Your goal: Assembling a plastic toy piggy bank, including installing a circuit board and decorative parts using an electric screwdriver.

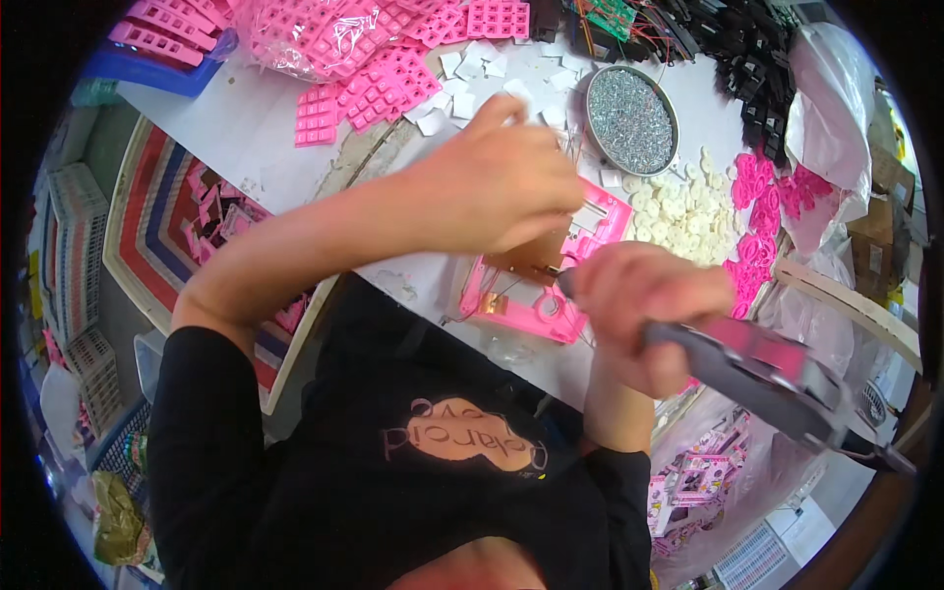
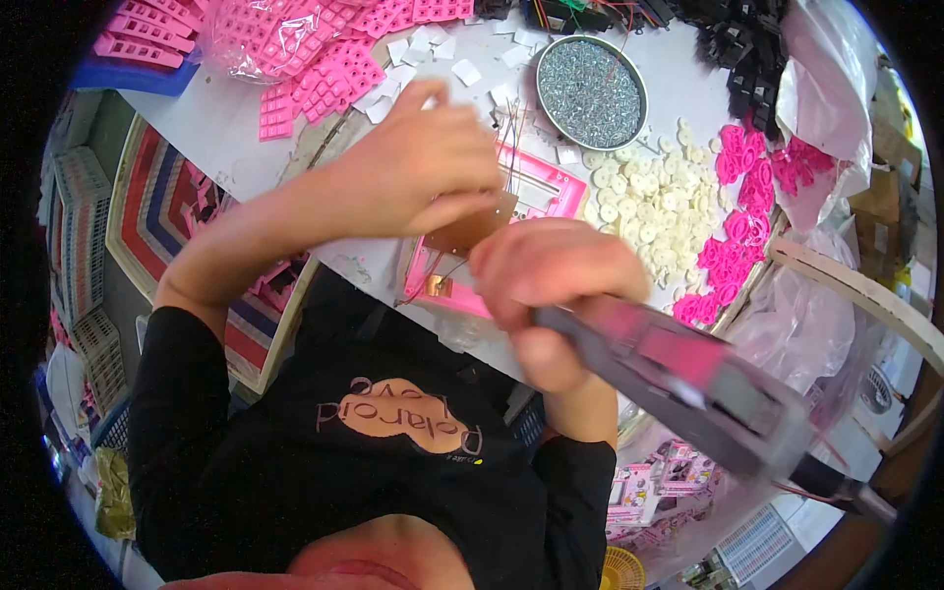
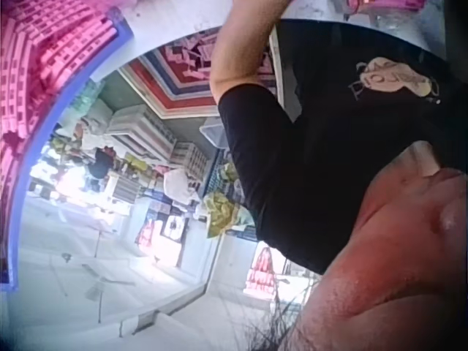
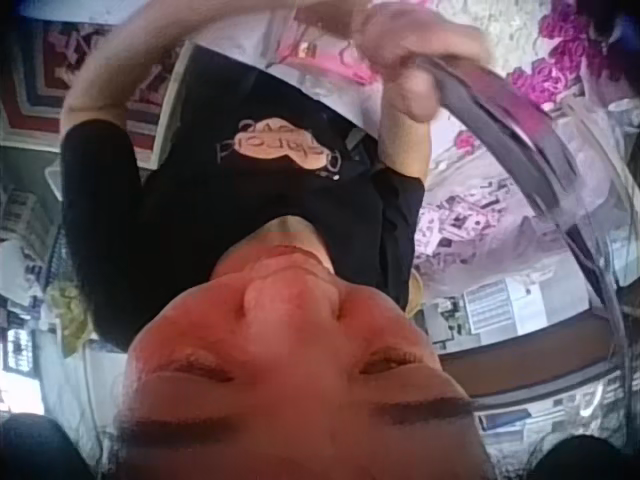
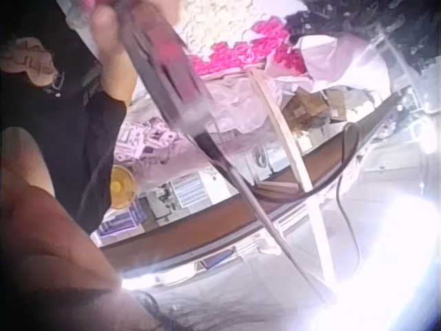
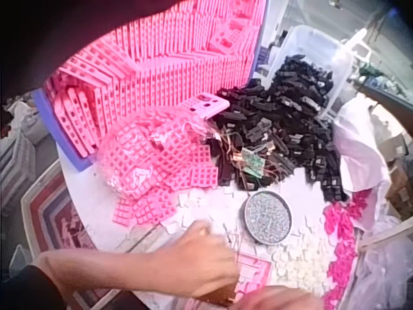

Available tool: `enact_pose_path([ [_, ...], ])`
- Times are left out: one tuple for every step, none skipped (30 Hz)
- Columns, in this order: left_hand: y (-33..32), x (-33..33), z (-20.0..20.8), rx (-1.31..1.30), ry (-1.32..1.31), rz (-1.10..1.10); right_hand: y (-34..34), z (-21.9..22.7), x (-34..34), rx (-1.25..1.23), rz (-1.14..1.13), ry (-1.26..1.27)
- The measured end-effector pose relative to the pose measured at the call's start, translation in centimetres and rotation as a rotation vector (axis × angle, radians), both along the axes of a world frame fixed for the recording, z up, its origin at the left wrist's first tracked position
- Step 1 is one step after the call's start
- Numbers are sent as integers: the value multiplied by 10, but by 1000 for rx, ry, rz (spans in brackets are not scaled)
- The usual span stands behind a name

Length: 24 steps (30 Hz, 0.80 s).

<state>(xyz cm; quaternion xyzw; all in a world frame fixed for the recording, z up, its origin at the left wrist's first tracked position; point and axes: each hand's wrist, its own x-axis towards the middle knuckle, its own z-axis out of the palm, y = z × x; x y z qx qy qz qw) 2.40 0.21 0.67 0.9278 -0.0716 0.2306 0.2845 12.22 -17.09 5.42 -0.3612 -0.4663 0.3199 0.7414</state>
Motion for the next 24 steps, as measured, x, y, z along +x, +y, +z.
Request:
enact_pose_path([
  [-5,-16,-5,-67,28,-27,0,13,2,17,31,52],
  [-8,-29,-9,-130,56,-34,3,16,3,25,46,48],
  [-12,-41,-14,-193,84,-40,4,18,2,28,60,50],
  [-16,-47,-16,-259,110,-46,6,20,1,30,74,50],
  [-19,-50,-18,-283,108,-34,7,20,-1,13,80,51],
  [-22,-53,-18,-307,105,-23,8,20,-2,3,81,43],
  [-23,-55,-19,-330,104,-5,9,19,-3,-7,87,36],
  [-25,-57,-20,-356,104,19,11,18,-4,-10,87,19],
  [-26,-58,-21,-381,104,42,12,17,-5,-13,86,11],
  [-26,-59,-21,-409,105,63,13,16,-6,-18,82,3],
  [-26,-60,-21,-370,81,72,13,16,-8,-23,77,4],
  [-26,-61,-19,-332,58,82,14,15,-8,-18,80,11],
  [-26,-61,-18,-292,33,90,15,14,-9,-13,80,17],
  [-28,-61,-16,-274,7,152,16,12,-8,2,88,29],
  [-30,-60,-14,-256,-19,214,19,8,-7,12,67,28],
  [-33,-60,-12,-238,-44,272,21,4,-5,23,42,27],
  [-36,-65,-12,-203,29,284,25,-4,-4,29,-13,13],
  [-39,-73,-11,-168,102,296,28,-5,-5,-3,-38,-23],
  [-43,-82,-10,-139,181,292,32,-4,-5,-36,-62,-57],
  [-47,-92,-10,-106,260,288,35,-5,-6,-67,-84,-92],
  [-55,-103,-14,-82,345,266,38,-9,-4,-68,-77,-93],
  [-62,-113,-19,-60,429,246,40,-13,-3,-70,-67,-95],
  [-66,-118,-23,-54,479,209,41,-15,-3,-68,-74,-114],
  [-67,-122,-26,-107,434,187,41,-18,-2,-62,-58,-92],
])
